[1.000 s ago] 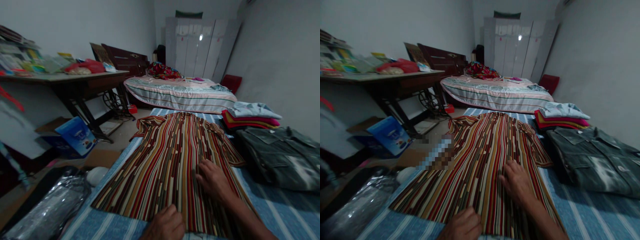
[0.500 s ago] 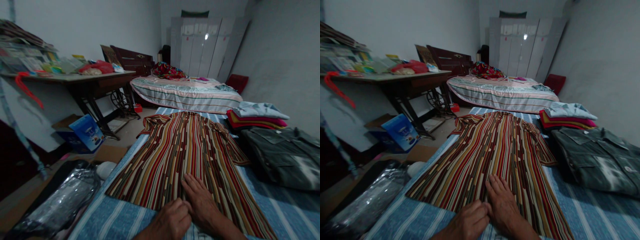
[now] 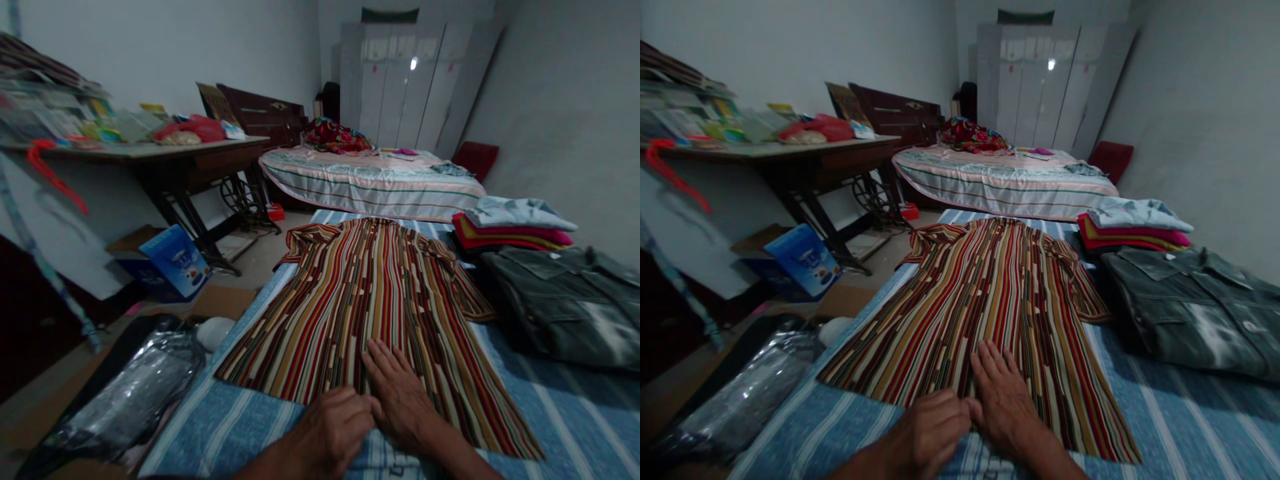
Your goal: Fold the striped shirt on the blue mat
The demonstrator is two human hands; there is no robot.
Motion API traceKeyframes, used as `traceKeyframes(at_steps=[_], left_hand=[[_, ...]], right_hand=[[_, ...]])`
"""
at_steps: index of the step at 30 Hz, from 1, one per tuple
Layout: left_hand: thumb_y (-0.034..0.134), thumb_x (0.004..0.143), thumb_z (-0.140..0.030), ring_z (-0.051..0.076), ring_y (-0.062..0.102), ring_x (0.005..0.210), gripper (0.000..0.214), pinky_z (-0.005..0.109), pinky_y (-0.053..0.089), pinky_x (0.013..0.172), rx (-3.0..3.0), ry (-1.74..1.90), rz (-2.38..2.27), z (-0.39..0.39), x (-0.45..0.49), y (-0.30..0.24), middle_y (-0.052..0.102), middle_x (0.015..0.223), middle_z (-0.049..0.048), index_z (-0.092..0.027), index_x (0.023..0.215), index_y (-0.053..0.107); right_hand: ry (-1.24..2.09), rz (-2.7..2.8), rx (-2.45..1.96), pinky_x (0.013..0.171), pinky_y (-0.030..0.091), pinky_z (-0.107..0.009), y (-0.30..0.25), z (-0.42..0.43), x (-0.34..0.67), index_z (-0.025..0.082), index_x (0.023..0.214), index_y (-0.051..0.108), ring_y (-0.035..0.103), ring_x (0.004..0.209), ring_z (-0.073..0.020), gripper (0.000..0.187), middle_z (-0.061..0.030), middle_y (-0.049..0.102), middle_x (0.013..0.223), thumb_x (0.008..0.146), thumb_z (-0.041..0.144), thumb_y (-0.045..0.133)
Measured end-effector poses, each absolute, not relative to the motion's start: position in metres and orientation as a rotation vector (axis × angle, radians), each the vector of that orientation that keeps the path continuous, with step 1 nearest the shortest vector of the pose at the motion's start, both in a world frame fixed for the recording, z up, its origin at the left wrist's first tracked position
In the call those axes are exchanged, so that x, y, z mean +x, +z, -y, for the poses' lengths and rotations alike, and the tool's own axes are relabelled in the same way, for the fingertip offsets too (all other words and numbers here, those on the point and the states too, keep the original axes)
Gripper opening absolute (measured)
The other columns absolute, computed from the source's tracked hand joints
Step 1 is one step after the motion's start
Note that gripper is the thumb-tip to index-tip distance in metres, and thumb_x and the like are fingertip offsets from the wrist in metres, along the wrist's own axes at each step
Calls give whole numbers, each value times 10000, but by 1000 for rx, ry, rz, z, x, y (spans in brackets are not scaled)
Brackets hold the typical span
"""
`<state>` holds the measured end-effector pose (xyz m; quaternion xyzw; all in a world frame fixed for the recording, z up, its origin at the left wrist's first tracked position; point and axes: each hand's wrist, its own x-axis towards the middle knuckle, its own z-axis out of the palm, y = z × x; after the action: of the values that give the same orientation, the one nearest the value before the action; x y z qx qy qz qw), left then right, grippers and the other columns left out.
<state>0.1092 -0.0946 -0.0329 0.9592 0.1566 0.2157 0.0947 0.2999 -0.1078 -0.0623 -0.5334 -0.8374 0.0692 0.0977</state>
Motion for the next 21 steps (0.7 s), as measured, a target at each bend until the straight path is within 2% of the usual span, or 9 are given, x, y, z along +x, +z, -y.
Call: traceKeyframes(at_steps=[2,5,8,10,13,17,19,21], left_hand=[[401,848,-89,149,540,782,162,271,454,728,2809,722,-595,75,93,-24,612,851,41,-165,885,539],[359,887,-127,172,569,921,229,305,452,854,2758,852,-1134,31,57,-12,637,933,71,-157,921,583],[372,865,-197,240,578,921,258,383,451,869,2587,577,-1786,-8,22,-4,653,935,113,-147,872,625],[375,853,-206,264,570,968,283,394,426,908,2434,343,-1976,-21,8,1,656,989,131,-137,905,645],[411,823,-207,304,552,1042,294,412,401,925,2230,207,-2111,-27,2,6,643,1057,167,-118,961,655],[469,820,-298,324,601,987,334,396,439,823,2036,272,-2182,-51,8,14,663,1021,173,-123,1047,640],[496,825,-354,297,627,942,314,341,449,770,1923,335,-2171,-75,13,17,687,942,143,-134,970,667],[539,812,-357,259,648,858,266,288,451,697,1799,400,-2128,-101,20,18,696,810,106,-132,783,679]], right_hand=[[201,2464,-1573,1115,216,-513,-63,108,300,153,1448,302,154,1398,-276,638,-106,196,1514,881,364,505],[202,2453,-1550,1108,224,-528,-63,109,300,149,1449,298,166,1396,-281,642,-107,216,1508,894,409,490],[213,2460,-1533,1104,231,-534,-64,108,301,149,1449,297,172,1393,-290,659,-110,210,1507,893,447,487],[214,2467,-1536,1101,236,-537,-65,108,301,154,1447,303,179,1391,-295,659,-107,209,1506,893,462,484],[197,2462,-1528,1106,235,-529,-69,108,301,166,1447,304,177,1391,-290,642,-94,215,1506,901,457,473],[187,2467,-1530,1103,249,-530,-76,106,301,180,1445,312,193,1385,-296,650,-86,218,1502,888,457,498],[183,2482,-1540,1097,262,-535,-79,105,301,184,1445,311,206,1379,-303,665,-84,212,1500,876,459,516],[175,2502,-1547,1089,273,-543,-81,104,301,182,1442,319,214,1374,-310,668,-87,209,1496,869,458,524]])
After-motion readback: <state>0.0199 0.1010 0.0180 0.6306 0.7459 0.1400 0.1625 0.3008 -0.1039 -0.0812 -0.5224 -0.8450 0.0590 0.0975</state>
